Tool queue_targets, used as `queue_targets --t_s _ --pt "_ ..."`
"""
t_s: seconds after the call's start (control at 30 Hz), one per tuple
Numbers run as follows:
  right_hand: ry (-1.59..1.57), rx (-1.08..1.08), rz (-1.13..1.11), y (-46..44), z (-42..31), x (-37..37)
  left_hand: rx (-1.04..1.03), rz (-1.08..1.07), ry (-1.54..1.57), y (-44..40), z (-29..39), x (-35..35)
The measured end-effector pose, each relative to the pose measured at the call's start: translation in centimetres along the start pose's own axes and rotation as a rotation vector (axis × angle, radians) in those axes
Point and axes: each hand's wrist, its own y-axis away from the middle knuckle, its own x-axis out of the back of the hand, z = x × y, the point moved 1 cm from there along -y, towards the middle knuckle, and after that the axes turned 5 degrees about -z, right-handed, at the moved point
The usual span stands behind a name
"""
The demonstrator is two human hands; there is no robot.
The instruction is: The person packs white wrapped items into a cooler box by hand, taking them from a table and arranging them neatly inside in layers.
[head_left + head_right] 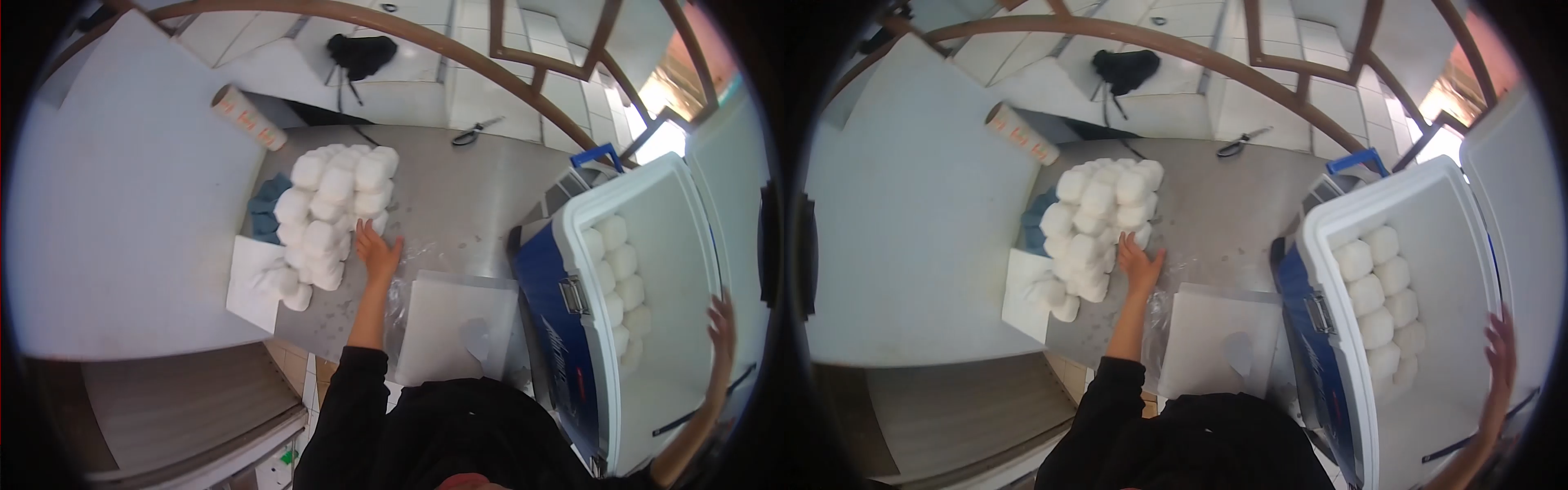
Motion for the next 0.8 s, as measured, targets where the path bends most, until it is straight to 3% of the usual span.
queue_targets --t_s 0.07,0.1,0.13,0.17,0.23,0.3,0.37,0.43,0.5,0.57,0.6,0.63,0.67,0.7,0.73,0.77,0.8 --pt "-0.030 0.173 -0.009 0.8 5.0 6.2 0.211 0.076 -0.011 -0.8 -0.3 0.5" --pt "0.007 0.085 0.077 1.4 7.6 7.8 0.104 0.192 -0.026 -1.2 -1.6 -0.2" --pt "0.036 -0.005 0.159 2.0 10.2 9.4 0.123 0.205 -0.031 -1.5 -1.4 0.1" --pt "-0.059 0.077 0.207 2.7 10.6 9.2 0.171 0.200 0.004 -1.8 -0.8 0.3" --pt "-0.163 0.168 0.255 2.7 9.1 7.3 0.269 0.201 -0.016 -2.5 0.1 0.6" --pt "-0.064 0.153 0.373 3.0 5.4 3.5 0.359 0.165 0.001 -2.5 0.9 0.8" --pt "-0.139 0.216 0.336 3.3 3.6 2.3 0.445 0.115 0.032 -1.7 1.8 0.5" --pt "-0.276 0.303 0.274 3.8 2.1 1.2 0.331 0.074 0.180 1.0 1.7 0.7" --pt "-0.227 0.387 0.269 4.7 1.8 1.0 0.354 -0.007 0.451 4.1 3.4 2.5" --pt "-0.185 0.583 0.245 6.3 0.9 1.6 0.357 0.094 0.674 7.1 4.4 2.3" --pt "-0.271 0.667 0.277 7.4 0.5 2.2 0.291 0.077 0.760 8.4 6.2 3.2" --pt "-0.340 0.742 0.318 8.7 0.0 2.8 0.110 -0.053 0.881 8.8 6.8 3.8" --pt "-0.427 0.865 0.341 9.6 -1.6 2.9 -0.145 -0.040 1.019 9.2 9.7 5.5" --pt "-0.577 0.900 0.419 10.9 -3.0 2.8 -0.295 -0.059 0.914 9.2 13.0 8.5" --pt "-0.711 0.971 0.336 11.6 -3.7 3.3 -0.508 -0.001 0.608 8.9 16.4 12.0" --pt "-0.777 1.026 0.334 12.3 -4.1 3.8 -0.506 -0.100 0.951 10.0 22.1 14.9" --pt "-0.776 1.073 0.313 12.8 -4.0 4.5 -0.652 -0.210 1.036 10.5 26.8 17.3"
